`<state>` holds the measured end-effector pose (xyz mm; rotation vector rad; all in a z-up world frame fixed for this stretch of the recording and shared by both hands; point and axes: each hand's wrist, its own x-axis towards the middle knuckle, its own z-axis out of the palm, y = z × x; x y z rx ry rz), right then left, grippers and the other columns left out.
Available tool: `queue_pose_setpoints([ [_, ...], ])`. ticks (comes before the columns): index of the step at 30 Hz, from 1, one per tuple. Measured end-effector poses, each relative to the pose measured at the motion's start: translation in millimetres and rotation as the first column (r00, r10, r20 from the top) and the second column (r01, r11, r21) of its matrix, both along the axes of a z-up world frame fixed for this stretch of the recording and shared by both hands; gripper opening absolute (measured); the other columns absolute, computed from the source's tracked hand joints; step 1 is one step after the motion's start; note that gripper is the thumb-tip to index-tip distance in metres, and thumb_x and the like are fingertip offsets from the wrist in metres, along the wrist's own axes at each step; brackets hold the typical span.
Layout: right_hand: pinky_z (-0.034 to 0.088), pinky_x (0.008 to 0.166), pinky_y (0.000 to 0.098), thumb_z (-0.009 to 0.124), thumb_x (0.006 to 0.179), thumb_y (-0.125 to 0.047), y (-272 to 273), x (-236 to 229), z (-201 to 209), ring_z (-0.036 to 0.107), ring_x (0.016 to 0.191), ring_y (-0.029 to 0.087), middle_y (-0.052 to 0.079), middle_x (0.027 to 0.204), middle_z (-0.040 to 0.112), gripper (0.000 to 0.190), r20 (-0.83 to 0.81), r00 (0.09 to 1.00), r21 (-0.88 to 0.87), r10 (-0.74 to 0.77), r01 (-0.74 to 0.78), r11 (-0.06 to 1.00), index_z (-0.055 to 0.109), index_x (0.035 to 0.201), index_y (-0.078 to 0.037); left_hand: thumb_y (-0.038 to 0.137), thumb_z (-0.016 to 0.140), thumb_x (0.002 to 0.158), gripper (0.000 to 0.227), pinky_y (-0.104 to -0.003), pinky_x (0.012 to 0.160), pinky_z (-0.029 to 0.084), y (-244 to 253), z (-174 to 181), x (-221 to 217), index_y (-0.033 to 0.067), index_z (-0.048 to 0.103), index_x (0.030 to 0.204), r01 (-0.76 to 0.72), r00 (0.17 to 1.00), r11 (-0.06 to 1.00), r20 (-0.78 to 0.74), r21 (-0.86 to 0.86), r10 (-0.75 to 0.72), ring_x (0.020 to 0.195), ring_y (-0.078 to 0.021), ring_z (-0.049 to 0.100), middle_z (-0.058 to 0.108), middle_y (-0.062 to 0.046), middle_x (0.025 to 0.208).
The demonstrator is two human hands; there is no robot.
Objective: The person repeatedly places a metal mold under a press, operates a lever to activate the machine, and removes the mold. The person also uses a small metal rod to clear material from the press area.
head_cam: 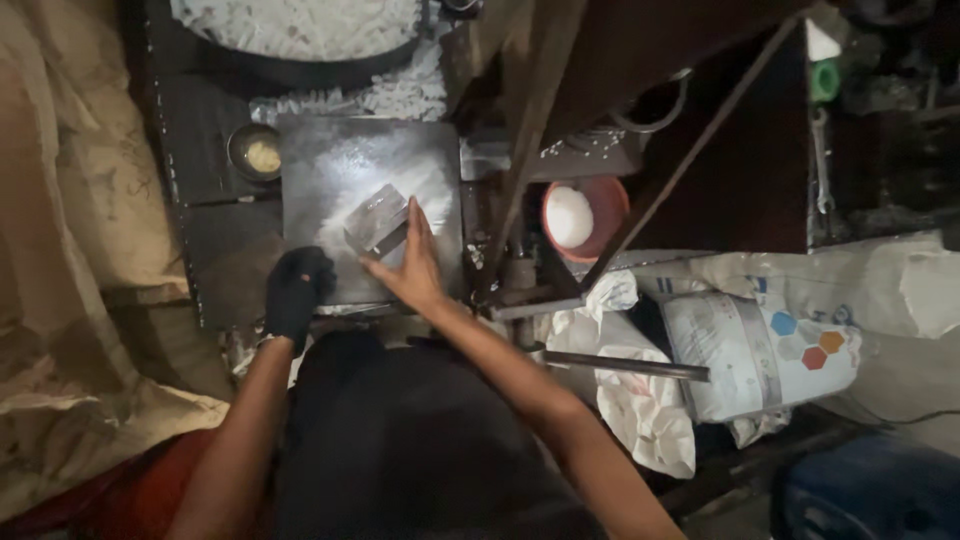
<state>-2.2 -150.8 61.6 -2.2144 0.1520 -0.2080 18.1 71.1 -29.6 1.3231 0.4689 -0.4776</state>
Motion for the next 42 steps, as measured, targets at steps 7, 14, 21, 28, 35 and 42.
queue_pose_setpoints([
  [7,0.038,0.114,0.0569,0.090,0.067,-0.039,8,2,-20,0.038,0.142,0.046,0.032,0.158,0.027,0.136,-0.236,0.966,-0.054,-0.107,0.097,0.994,0.000,0.163,-0.007,0.018,0.079,0.067,0.042,-0.038,0.092,0.054,12,29,-32,0.0053,0.069,0.105,0.233,0.481,0.654,0.499,0.720,-0.721,0.105,-0.0286,0.068,0.071,-0.013,0.110],
  [14,0.030,0.123,0.0555,0.090,0.070,-0.032,-13,-45,-1,0.032,0.148,0.048,0.032,0.158,0.030,0.128,-0.087,0.996,-0.011,0.000,-0.001,1.000,0.007,0.165,-0.006,0.019,0.073,0.086,0.064,-0.037,0.091,0.056,-45,79,-45,0.0101,0.052,0.146,0.479,0.746,0.703,0.179,0.526,-0.642,0.104,-0.0270,0.071,0.071,-0.013,0.113],
  [21,0.040,0.116,0.0464,0.084,0.089,-0.024,-55,-73,57,0.046,0.144,0.041,0.029,0.153,0.047,0.075,0.031,0.986,0.169,0.165,-0.168,0.971,0.048,0.151,-0.003,0.028,0.072,0.087,0.067,-0.045,0.088,0.054,-113,97,-50,0.0068,0.051,0.148,0.231,0.581,0.691,0.473,0.685,-0.663,0.107,-0.0417,0.068,0.068,-0.022,0.126],
  [28,0.057,0.069,0.0325,0.075,0.094,-0.019,-139,-112,95,0.075,0.079,0.023,0.011,0.092,0.075,0.015,0.126,0.965,-0.038,-0.231,0.238,0.971,0.078,0.101,-0.007,0.024,0.067,0.094,0.048,-0.048,0.087,0.054,-197,71,2,0.0060,0.061,0.138,0.089,0.610,0.662,0.485,0.744,-0.627,0.100,-0.0407,0.070,0.070,-0.023,0.114],
  [35,0.056,0.067,0.0397,0.073,0.093,-0.023,-181,-99,77,0.073,0.079,0.031,0.011,0.091,0.075,0.015,0.069,0.895,-0.216,-0.440,0.444,0.870,0.077,0.099,-0.010,0.025,0.064,0.101,0.037,-0.049,0.085,0.052,-256,68,72,0.0026,0.064,0.130,0.258,0.456,0.664,0.517,0.702,-0.724,0.105,-0.0437,0.067,0.072,-0.025,0.110],
  [42,0.057,0.069,0.0407,0.072,0.093,-0.025,-175,-101,70,0.072,0.082,0.033,0.011,0.096,0.075,0.017,0.075,0.902,-0.253,-0.425,0.429,0.867,0.076,0.102,-0.010,0.025,0.063,0.103,0.031,-0.048,0.098,0.052,-273,42,110,-0.0003,0.068,0.120,0.368,0.213,0.638,0.607,0.676,-0.766,0.112,-0.0430,0.067,0.072,-0.025,0.115],
])
